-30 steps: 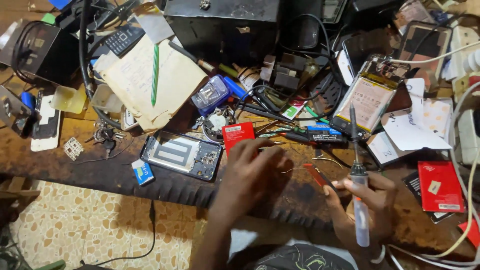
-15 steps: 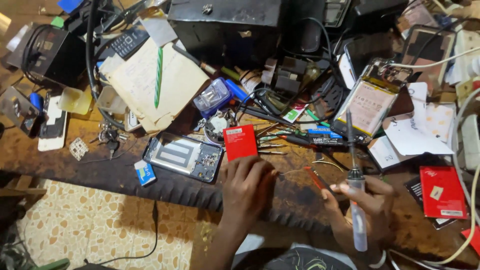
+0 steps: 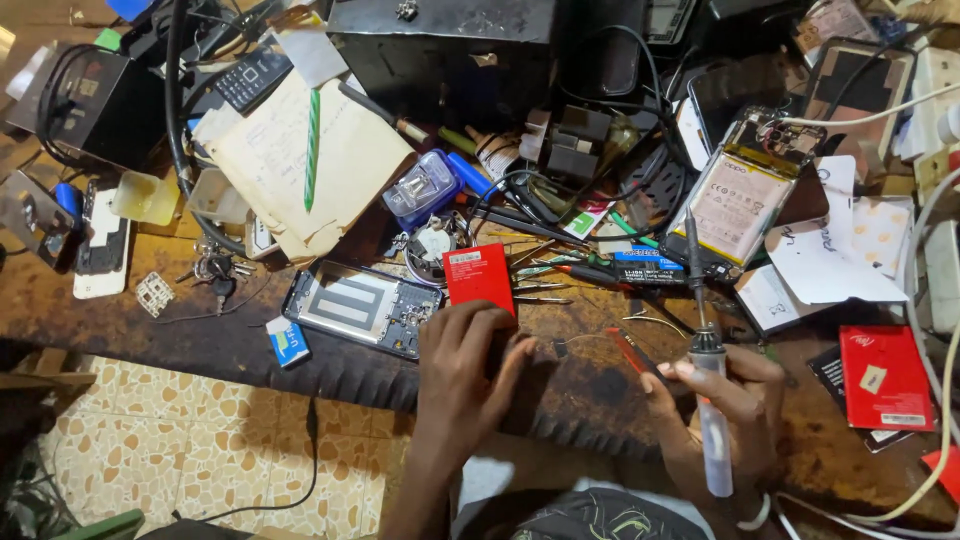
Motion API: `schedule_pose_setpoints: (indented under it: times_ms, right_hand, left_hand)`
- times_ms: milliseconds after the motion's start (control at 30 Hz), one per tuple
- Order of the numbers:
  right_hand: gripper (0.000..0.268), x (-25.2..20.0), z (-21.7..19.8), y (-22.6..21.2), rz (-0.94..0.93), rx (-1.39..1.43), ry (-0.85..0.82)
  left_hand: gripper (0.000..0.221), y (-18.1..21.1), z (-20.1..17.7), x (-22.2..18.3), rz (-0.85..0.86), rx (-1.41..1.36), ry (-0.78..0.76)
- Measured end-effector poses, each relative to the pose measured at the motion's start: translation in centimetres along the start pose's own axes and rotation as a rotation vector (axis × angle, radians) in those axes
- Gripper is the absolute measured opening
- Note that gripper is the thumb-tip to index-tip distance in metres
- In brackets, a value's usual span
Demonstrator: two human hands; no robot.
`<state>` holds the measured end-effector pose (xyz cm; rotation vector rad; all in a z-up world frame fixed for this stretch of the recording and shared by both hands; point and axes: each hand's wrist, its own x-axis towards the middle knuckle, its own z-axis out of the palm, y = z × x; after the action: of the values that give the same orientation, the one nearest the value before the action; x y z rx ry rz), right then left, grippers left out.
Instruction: Soldering components on a small electronic device using a soldering iron and flux syringe on a cluttered workbench.
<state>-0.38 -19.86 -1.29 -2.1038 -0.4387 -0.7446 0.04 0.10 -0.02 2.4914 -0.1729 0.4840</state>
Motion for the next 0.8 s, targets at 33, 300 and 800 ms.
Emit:
schedule_pose_setpoints:
  times_ms: [33, 300, 800]
  right_hand:
    - [0.034, -0.2, 0.0, 0.2, 0.003, -0.027, 0.007]
    - [0.032, 0.0, 0.1, 0.1, -0.002, -0.013, 0.007]
    - [0.031, -0.4, 0.3, 0.4, -0.015, -0.035, 0.025]
  left_hand:
    - [0.021, -0.1, 0.0, -0.1, -0.023, -0.008, 0.028]
    - [0.023, -0.3, 1.6, 0.1, -0.093, 0.116, 0.031]
    - [0.012, 1.8, 0.4, 0.6, -0.090, -0.792, -0.120]
